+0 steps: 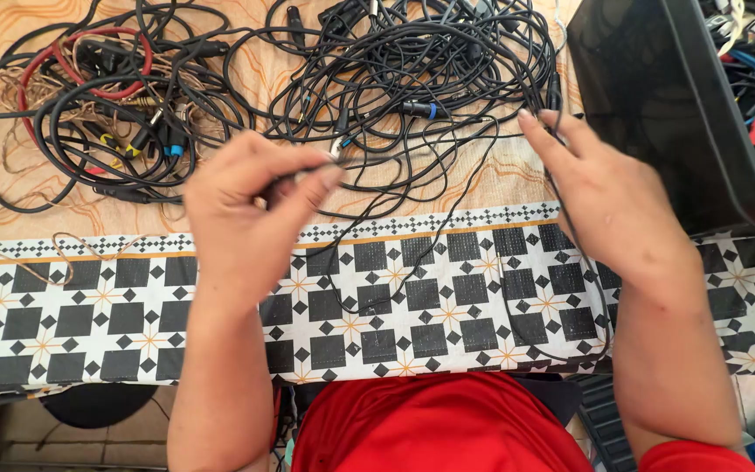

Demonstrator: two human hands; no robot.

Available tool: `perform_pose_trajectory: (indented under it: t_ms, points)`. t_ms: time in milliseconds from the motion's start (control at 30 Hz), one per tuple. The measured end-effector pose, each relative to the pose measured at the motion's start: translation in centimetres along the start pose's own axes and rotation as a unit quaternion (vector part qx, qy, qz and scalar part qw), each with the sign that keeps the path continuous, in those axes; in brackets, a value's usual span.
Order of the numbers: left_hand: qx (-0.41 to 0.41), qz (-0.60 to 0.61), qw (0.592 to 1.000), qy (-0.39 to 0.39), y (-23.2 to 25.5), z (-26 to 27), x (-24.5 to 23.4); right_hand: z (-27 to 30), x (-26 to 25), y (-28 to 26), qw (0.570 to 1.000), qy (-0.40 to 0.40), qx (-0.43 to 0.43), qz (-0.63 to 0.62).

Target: The person untangles a black cable from a large pile of tangled cords on a table by hand, following the wire's length and pulling it through loops.

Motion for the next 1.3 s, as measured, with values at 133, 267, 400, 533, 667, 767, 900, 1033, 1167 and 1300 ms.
perform_pose_trajectory:
  t_ms: [133, 267, 400, 533, 667, 767, 900, 1033, 1167, 1300]
  points:
    - [0.025, 0.039, 0.997, -0.054, 2.1, 0.7, 1.7, 0.4, 0.6, 1.6, 0.994, 0.037, 0.066, -0.081]
    - [0.013, 0.097, 0.990, -0.099, 3.1, 1.2, 2.6, -0.1, 2.1, 3.1, 0.945, 0.133, 0.058, -0.292]
    - [-0.073, 0.281, 0.947, -0.139, 2.3, 1.9, 3.3, 0.4, 2.2, 4.8, 0.762, 0.110, 0.051, -0.637]
    - [-0.120, 0.358, 0.914, -0.146, 0.7, 1.8, 3.7, 0.3, 0.4, 3.8, 0.523, 0.116, -0.029, -0.844]
    - [-0.114, 0.327, 0.930, -0.123, -0.4, 1.0, 4.0, 0.0, 0.2, 3.0, 0.534, 0.084, -0.036, -0.840]
    - [-0.103, 0.274, 0.950, -0.106, -0.3, 1.0, 3.9, -0.3, 0.6, 2.0, 0.769, 0.088, -0.045, -0.632]
    - [-0.051, 0.159, 0.980, -0.105, 0.7, 1.0, 4.2, 0.3, -1.4, 0.9, 0.956, 0.258, -0.014, -0.142]
    - [-0.056, 0.130, 0.984, -0.109, 0.6, 0.8, 4.6, 1.7, -1.6, 2.2, 0.933, 0.278, 0.061, -0.219]
    - [-0.069, 0.158, 0.979, -0.105, -0.2, 0.6, 4.7, 1.6, -0.6, 3.3, 0.908, 0.192, 0.084, -0.363]
    - [-0.113, 0.228, 0.963, -0.094, -1.2, 0.5, 4.3, 0.6, -1.8, 1.9, 0.955, 0.175, 0.039, -0.236]
Point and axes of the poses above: each hand's wrist, its own z-axis away from the middle knuckle, its own x-axis out of the palm, y = z × x, the point moved 5 cm from there along -z, towards the middle knuckle, and after that the axes turned 4 degrees about -x, right-handed, at the moved point
